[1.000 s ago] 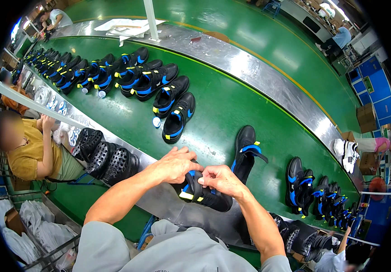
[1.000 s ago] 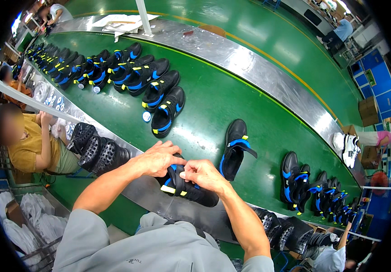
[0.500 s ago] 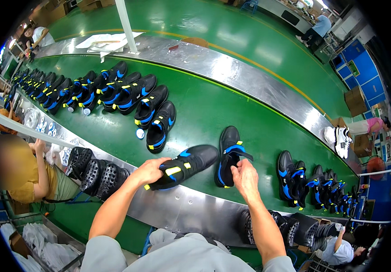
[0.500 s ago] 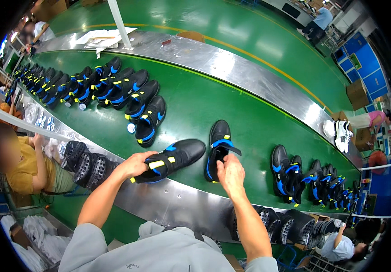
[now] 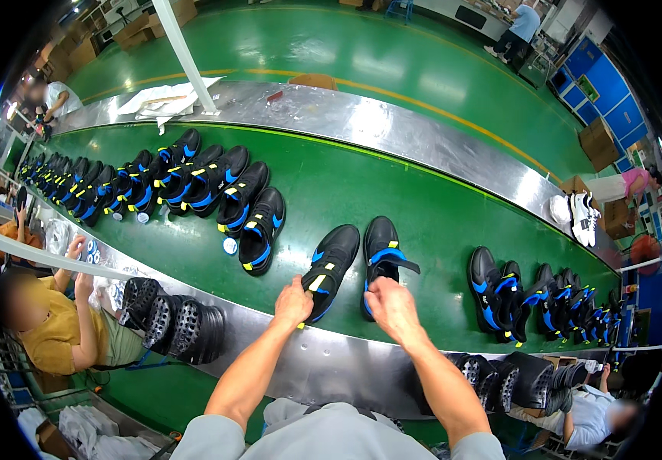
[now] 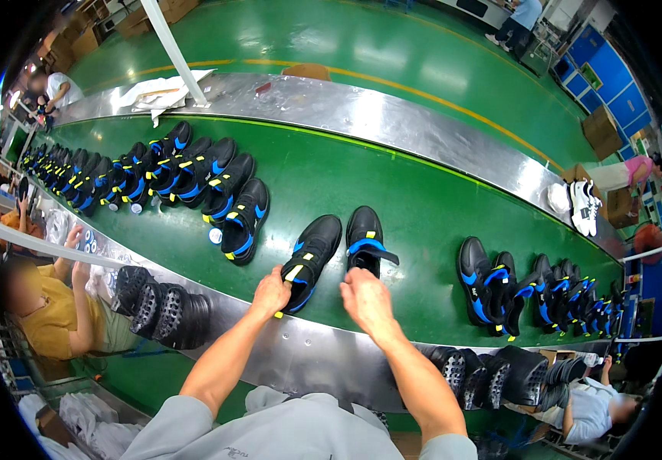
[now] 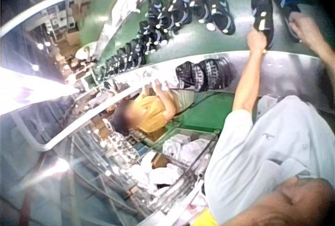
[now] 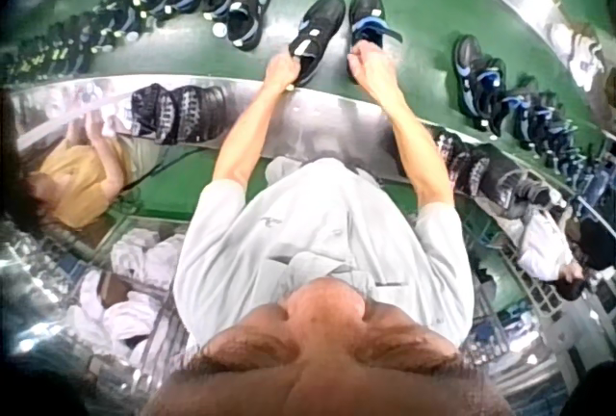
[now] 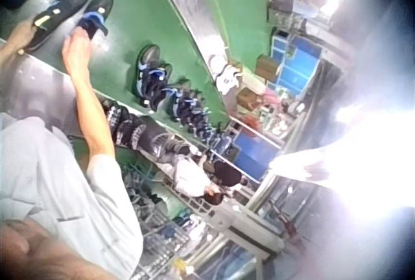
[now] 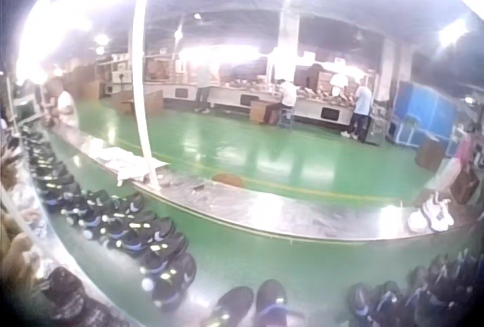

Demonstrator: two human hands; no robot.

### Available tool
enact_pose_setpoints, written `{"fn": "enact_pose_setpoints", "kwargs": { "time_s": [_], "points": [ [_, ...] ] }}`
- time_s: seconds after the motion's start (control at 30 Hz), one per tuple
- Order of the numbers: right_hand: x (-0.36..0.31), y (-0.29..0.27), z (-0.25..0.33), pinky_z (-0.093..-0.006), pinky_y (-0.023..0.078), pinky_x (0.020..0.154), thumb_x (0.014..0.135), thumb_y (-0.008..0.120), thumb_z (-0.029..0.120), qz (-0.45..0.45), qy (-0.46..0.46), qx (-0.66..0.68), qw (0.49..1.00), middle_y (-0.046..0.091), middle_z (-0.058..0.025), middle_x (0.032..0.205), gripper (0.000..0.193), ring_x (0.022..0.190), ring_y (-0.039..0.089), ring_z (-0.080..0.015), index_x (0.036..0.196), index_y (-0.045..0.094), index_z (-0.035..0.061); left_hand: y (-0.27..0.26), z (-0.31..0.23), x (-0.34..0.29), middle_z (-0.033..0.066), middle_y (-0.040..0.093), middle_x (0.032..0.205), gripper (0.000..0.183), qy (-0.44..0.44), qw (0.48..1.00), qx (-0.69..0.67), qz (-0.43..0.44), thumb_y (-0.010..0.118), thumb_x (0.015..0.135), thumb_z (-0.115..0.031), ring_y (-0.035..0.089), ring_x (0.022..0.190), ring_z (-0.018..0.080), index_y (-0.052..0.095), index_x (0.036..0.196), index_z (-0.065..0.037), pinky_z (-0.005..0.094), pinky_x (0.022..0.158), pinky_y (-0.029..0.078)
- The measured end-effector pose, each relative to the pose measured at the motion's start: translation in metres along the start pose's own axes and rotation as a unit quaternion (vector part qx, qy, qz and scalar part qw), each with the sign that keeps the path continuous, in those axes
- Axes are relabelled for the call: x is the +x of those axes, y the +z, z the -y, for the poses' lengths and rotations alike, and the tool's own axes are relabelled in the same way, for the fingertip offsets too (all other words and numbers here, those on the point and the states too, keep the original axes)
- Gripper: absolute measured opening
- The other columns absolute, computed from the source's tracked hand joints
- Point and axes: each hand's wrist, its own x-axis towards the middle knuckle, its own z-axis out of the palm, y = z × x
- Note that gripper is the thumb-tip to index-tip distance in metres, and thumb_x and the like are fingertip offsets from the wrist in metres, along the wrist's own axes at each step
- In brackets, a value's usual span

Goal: The person inserts black insoles into black and blue sneakers on a moving conveyor belt. They then adjust the blue straps on each shoe and place the finished pairs back on the belt. The task is performed continuously as new shoes arrive.

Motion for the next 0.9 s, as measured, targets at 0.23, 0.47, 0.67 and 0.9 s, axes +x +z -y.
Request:
{"fn": "enact_pose_setpoints", "kwargs": {
  "time_s": [0.23, 0.47, 0.67, 0.9],
  "points": [
    [0.015, 0.067, 0.029, -0.0440, 0.055, 0.079, 0.080, 0.077, 0.020, -0.046, -0.096, -0.097, 0.990, 0.060, -0.0187, 0.108, 0.046, 0.093, 0.065, -0.0363, 0.117, 0.056, 0.0014, -0.012, -0.034, -0.016, 0.0341, 0.067, 0.112, 0.057, -0.043, 0.998, 0.046, 0.023, 0.055, 0.092, -0.032, 0.064, 0.110, 0.0475, 0.052, 0.135, 0.004, 0.0514, 0.099, 0.049],
    [0.025, 0.092, 0.006, -0.0410, 0.049, 0.066, 0.075, 0.069, 0.009, -0.153, -0.240, -0.121, 0.951, 0.050, -0.0076, 0.082, 0.016, 0.078, 0.059, -0.0273, 0.081, 0.054, 0.0098, 0.007, -0.024, -0.008, 0.0337, 0.069, 0.104, 0.042, -0.010, 0.997, 0.077, 0.019, 0.052, 0.095, -0.028, 0.068, 0.102, 0.0461, 0.060, 0.110, 0.010, 0.0514, 0.091, 0.054],
    [0.008, 0.099, 0.003, -0.0440, 0.053, 0.068, 0.078, 0.071, 0.004, -0.163, -0.168, -0.013, 0.972, 0.056, -0.0120, 0.087, 0.019, 0.081, 0.063, -0.0340, 0.090, 0.057, 0.0065, 0.016, -0.019, -0.008, 0.0330, 0.070, 0.100, 0.040, -0.016, 0.999, 0.045, -0.016, 0.054, 0.094, -0.028, 0.068, 0.099, 0.0464, 0.063, 0.104, 0.010, 0.0508, 0.091, 0.054],
    [-0.021, 0.045, -0.025, -0.0435, 0.053, 0.072, 0.088, 0.070, 0.012, -0.198, -0.069, 0.045, 0.977, 0.061, -0.0133, 0.091, 0.017, 0.083, 0.064, -0.0331, 0.100, 0.062, 0.0033, -0.036, -0.060, -0.061, 0.0242, 0.067, 0.103, 0.035, 0.108, 0.968, 0.167, -0.156, 0.066, 0.089, -0.022, 0.063, 0.093, 0.0424, 0.062, 0.113, 0.003, 0.0505, 0.087, 0.052]
  ]
}}
